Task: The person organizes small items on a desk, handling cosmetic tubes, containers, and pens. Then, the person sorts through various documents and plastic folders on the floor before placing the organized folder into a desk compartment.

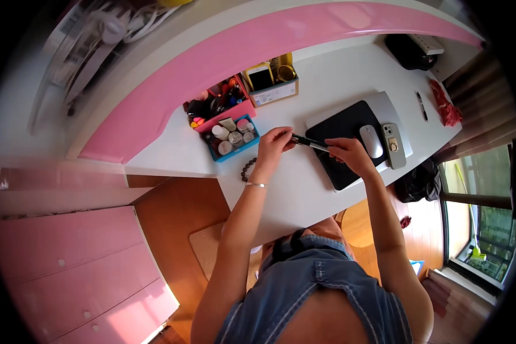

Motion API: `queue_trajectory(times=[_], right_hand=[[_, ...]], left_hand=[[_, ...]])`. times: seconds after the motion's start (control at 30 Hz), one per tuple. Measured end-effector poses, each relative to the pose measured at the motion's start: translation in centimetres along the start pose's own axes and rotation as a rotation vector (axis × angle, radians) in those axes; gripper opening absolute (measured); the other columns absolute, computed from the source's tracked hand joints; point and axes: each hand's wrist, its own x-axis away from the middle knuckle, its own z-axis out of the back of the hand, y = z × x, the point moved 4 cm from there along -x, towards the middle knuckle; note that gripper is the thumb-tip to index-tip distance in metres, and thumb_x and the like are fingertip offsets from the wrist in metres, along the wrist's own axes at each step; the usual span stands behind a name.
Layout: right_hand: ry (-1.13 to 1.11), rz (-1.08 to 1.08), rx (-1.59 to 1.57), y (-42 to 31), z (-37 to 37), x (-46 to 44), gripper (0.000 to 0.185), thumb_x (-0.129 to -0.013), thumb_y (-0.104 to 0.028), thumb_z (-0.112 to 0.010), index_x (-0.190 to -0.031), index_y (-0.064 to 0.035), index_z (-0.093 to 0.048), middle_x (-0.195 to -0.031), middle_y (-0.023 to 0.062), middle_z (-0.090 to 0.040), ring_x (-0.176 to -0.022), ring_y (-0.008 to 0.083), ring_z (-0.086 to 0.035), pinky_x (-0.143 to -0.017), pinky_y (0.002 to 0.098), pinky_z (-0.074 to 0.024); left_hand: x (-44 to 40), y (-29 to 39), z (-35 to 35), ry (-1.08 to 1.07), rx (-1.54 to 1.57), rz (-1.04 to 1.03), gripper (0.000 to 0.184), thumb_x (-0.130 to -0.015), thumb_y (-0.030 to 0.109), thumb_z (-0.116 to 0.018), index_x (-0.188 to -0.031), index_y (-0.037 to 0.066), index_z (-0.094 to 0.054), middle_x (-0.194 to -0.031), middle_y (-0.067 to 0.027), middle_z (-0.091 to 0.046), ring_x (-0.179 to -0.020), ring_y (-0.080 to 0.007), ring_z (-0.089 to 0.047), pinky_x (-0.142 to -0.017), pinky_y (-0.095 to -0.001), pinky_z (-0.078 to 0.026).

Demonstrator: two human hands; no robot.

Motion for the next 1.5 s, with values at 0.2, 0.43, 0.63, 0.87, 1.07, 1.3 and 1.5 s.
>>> queue_trajectory(times=[0.2, 0.43, 0.63, 0.87, 1.07, 1.3, 1.5], right_hand=[[0.055, 0.004, -0.183, 1.2, 3.5, -1.6, 0.020, -0.083, -0.008, -0.058, -0.100, 0.0003, -0.062, -0.074, 0.0025, -0.060, -0.064, 0.0079, -0.057, -0.062, 0.0192, -0.0481], [0.168, -0.084, -0.768, 3.5, 7.7, -4.6, 0.013, -0.083, -0.010, -0.059, -0.094, -0.0032, -0.059, -0.077, 0.0009, -0.056, -0.071, 0.0107, -0.059, -0.070, 0.0234, -0.0507], [0.339, 0.028, -0.828, 7.5, 14.8, -4.8, 0.015, -0.083, -0.010, -0.060, -0.094, -0.0016, -0.059, -0.080, 0.0019, -0.057, -0.071, 0.0107, -0.059, -0.070, 0.0218, -0.0503], [0.868, 0.039, -0.974, 17.8, 26.4, -2.9, 0.018, -0.081, -0.006, -0.059, -0.096, 0.0033, -0.055, -0.087, 0.0077, -0.057, -0.079, 0.0177, -0.060, -0.075, 0.0264, -0.0516], [0.897, -0.063, -0.954, 25.8, 29.8, -3.5, 0.019, -0.080, -0.005, -0.061, -0.095, 0.0044, -0.054, -0.086, 0.0089, -0.057, -0.077, 0.0181, -0.060, -0.073, 0.0267, -0.0527], [0.663, -0.330, 0.204, 21.7, 30.5, -2.2, 0.019, -0.067, -0.019, -0.069, -0.081, -0.0063, -0.066, -0.084, 0.0069, -0.062, -0.070, 0.0193, -0.061, -0.065, 0.0300, -0.0489], [1.095, -0.043, 0.734, 19.8, 37.0, -5.4, 0.029, -0.072, -0.014, -0.063, -0.101, -0.0106, -0.061, -0.103, 0.0091, -0.058, -0.098, 0.0296, -0.051, -0.081, 0.0376, -0.0438]], left_hand=[[-1.3, -1.0, -1.0, 0.092, 0.135, -0.001, 0.018, -0.084, 0.004, -0.054, -0.101, -0.001, -0.056, -0.091, -0.0078, -0.059, -0.081, -0.0156, -0.060, -0.073, -0.0265, -0.053], [-4.2, -1.8, -3.9, 0.074, 0.268, 0.003, 0.016, -0.083, 0.003, -0.055, -0.098, -0.001, -0.057, -0.092, -0.0081, -0.058, -0.083, -0.0153, -0.058, -0.076, -0.0269, -0.052], [-5.2, -1.9, -7.6, 0.102, 0.068, 0.042, 0.032, -0.086, 0.012, -0.055, -0.115, -0.001, -0.048, -0.108, -0.0114, -0.054, -0.096, -0.0194, -0.056, -0.081, -0.0283, -0.048], [-4.7, -6.0, -4.8, 0.363, -0.111, 0.041, 0.022, -0.085, 0.009, -0.055, -0.107, 0.003, -0.053, -0.099, -0.0059, -0.057, -0.086, -0.0139, -0.057, -0.072, -0.0237, -0.046], [-2.0, -8.1, -3.2, 0.554, -0.217, 0.093, 0.023, -0.085, 0.013, -0.055, -0.106, 0.005, -0.051, -0.095, -0.0036, -0.056, -0.084, -0.0121, -0.054, -0.070, -0.0257, -0.044], [1.7, -10.6, -3.8, 0.536, -0.189, 0.227, 0.025, -0.085, 0.012, -0.052, -0.108, 0.005, -0.048, -0.096, -0.0037, -0.054, -0.083, -0.0115, -0.052, -0.070, -0.0256, -0.043], [2.8, -10.8, -5.5, 0.528, -0.250, 0.292, 0.028, -0.084, 0.014, -0.052, -0.109, 0.004, -0.047, -0.096, -0.0040, -0.053, -0.085, -0.0115, -0.051, -0.071, -0.0256, -0.043]])
